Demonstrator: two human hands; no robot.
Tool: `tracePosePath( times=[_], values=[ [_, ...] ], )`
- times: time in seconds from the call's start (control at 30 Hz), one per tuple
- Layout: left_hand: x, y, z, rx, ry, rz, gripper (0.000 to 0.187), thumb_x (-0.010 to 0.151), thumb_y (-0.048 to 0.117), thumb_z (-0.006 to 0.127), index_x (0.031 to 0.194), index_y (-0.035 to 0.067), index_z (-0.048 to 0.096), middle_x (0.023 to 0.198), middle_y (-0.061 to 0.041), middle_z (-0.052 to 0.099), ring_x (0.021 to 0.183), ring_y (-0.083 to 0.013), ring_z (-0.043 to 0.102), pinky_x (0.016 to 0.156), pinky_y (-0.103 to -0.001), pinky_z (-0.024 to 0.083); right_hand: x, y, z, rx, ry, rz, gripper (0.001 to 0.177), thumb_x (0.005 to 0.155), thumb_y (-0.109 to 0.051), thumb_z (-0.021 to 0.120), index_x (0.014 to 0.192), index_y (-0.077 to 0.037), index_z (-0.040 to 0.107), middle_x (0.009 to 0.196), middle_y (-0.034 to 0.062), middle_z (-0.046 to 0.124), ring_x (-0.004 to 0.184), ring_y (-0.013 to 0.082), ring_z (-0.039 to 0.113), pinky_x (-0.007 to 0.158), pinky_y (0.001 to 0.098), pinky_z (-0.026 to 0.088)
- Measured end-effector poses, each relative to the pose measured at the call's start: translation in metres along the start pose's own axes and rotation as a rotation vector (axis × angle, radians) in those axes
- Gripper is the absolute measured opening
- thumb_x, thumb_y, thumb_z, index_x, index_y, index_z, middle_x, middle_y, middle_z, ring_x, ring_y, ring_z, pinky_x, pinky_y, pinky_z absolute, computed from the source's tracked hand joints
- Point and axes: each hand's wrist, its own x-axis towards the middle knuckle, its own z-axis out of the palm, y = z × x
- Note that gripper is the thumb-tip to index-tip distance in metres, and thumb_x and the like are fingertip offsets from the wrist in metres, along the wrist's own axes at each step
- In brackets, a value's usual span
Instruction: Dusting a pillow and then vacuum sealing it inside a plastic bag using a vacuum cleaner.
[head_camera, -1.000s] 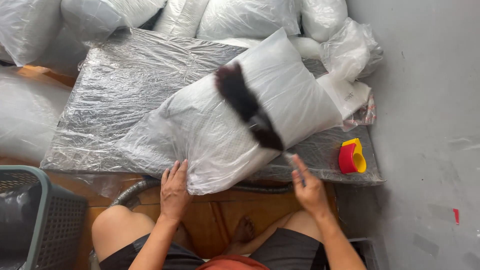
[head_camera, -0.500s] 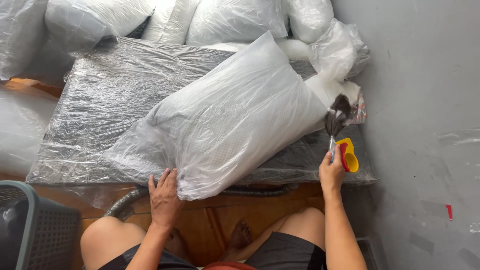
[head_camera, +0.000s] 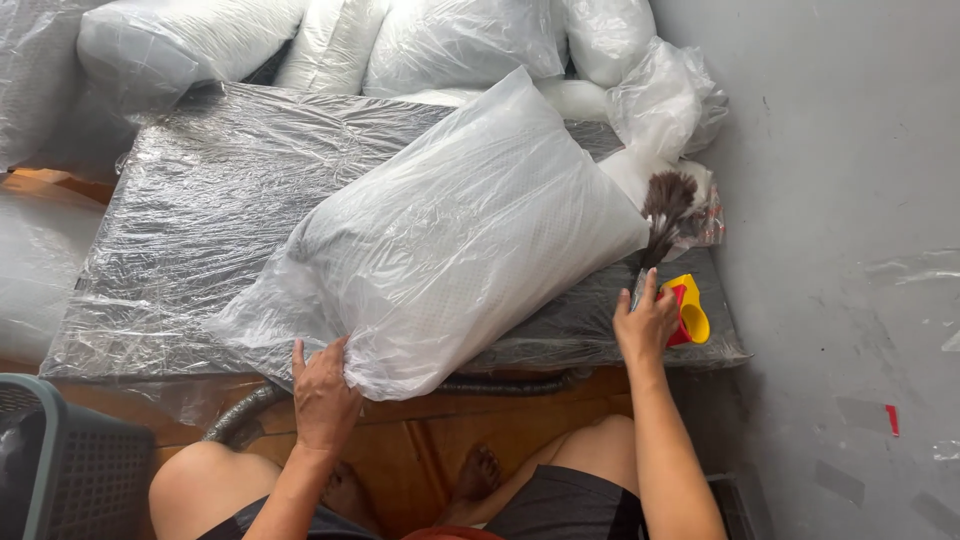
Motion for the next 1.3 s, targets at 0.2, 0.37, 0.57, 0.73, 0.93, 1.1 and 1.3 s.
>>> tracePosePath(
  times=[0.2,0.37,0.57,0.73,0.93,1.1,1.3],
  values=[
    [-0.013,0.036,0.000,-0.085,-0.070,0.002,0.045,0.072,0.008,0.071,0.115,-0.002,0.065,0.084,-0.014,0.072,0.083,-0.0307,0.068,0.117,-0.045,0.043,-0.142,-0.133,-0.051,0.925,-0.742,0.205,0.097,0.078,-0.068,0.060,0.144,-0.002,0.032,0.140,0.0242,0.048,0.126,0.0366,0.057,0.102,0.0483,0.053],
    [-0.048,0.083,0.004,-0.152,-0.168,0.060,0.042,0.072,0.012,0.073,0.112,0.002,0.064,0.088,-0.016,0.070,0.088,-0.0343,0.068,0.095,-0.043,0.053,-0.213,-0.168,-0.043,1.767,-1.101,0.586,0.084,0.083,-0.049,0.067,0.148,-0.001,0.045,0.140,0.0187,0.060,0.122,0.0307,0.063,0.102,0.0454,0.053],
    [-0.052,0.062,-0.023,-0.272,-0.637,0.350,0.090,0.086,0.048,0.076,0.139,-0.016,0.042,0.138,-0.033,0.053,0.133,-0.0451,0.048,0.116,-0.056,0.028,-0.207,-0.160,-0.064,1.739,-0.822,0.843,0.047,0.090,-0.011,0.062,0.133,0.010,0.059,0.127,0.0217,0.066,0.112,0.0270,0.062,0.101,0.0377,0.047],
    [-0.010,0.066,-0.072,-0.402,-0.181,-0.166,0.029,0.089,0.037,0.072,0.092,0.008,0.072,0.084,-0.003,0.070,0.075,-0.0159,0.065,0.072,-0.030,0.054,-0.205,-0.169,-0.068,1.735,-0.723,0.962,0.045,0.089,0.000,0.058,0.133,0.010,0.058,0.125,0.0233,0.066,0.109,0.0304,0.062,0.099,0.0382,0.046],
    [0.010,0.010,-0.015,-0.237,-0.268,-0.470,0.135,0.068,0.081,0.057,0.158,-0.002,0.002,0.164,-0.033,0.005,0.152,-0.0511,0.010,0.119,-0.062,0.021,-0.212,-0.164,-0.053,1.729,-0.661,0.994,0.038,0.088,0.000,0.060,0.126,0.008,0.062,0.120,0.0190,0.066,0.106,0.0276,0.060,0.100,0.0382,0.045],
    [0.005,0.029,0.002,-0.259,-0.443,-0.586,0.144,0.069,0.074,0.067,0.156,-0.006,-0.015,0.164,-0.037,0.004,0.140,-0.0525,0.036,0.110,-0.052,0.041,-0.219,-0.168,-0.059,1.780,-0.614,0.988,0.033,0.089,-0.009,0.063,0.119,0.006,0.064,0.120,0.0169,0.066,0.110,0.0271,0.059,0.102,0.0398,0.043],
    [-0.024,0.018,0.028,-0.311,-0.269,-0.596,0.118,0.073,0.071,0.070,0.143,-0.011,0.024,0.141,-0.035,0.038,0.132,-0.0468,0.044,0.111,-0.051,0.038,-0.221,-0.178,-0.083,1.727,-0.827,0.689,0.085,0.078,-0.043,0.071,0.147,0.001,0.047,0.148,0.0195,0.056,0.135,0.0326,0.052,0.115,0.0453,0.036]
  ],
)
